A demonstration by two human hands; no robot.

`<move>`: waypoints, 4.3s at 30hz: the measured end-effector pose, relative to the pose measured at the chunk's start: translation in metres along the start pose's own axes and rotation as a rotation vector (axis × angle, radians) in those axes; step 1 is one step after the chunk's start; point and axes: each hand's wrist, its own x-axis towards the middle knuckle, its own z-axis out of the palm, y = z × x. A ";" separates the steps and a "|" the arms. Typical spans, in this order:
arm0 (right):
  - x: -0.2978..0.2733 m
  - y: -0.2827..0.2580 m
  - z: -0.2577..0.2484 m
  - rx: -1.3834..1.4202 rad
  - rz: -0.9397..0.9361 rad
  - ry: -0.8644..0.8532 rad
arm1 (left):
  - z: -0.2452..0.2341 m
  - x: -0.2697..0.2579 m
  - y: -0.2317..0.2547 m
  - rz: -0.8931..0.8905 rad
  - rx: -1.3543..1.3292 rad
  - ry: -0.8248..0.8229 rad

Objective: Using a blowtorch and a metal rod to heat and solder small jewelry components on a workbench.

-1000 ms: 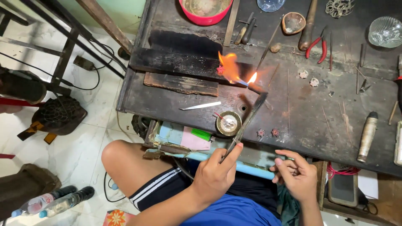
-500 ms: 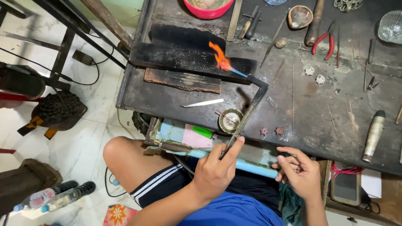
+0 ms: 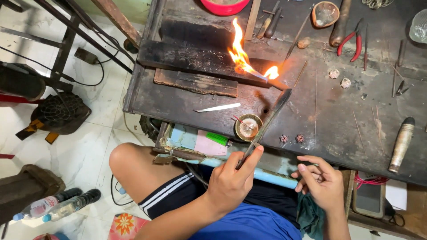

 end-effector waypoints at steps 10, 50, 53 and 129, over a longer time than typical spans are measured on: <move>0.000 -0.003 0.001 -0.012 -0.044 -0.004 | 0.001 0.002 -0.001 0.000 0.044 0.006; 0.000 -0.004 0.001 -0.009 -0.034 0.002 | 0.008 -0.001 0.000 -0.008 0.079 -0.039; 0.000 -0.005 0.001 -0.016 -0.035 0.002 | 0.008 0.000 0.000 -0.007 0.089 -0.029; -0.022 -0.003 0.121 0.238 -0.120 -0.486 | -0.004 0.004 -0.008 -0.135 -0.196 -0.013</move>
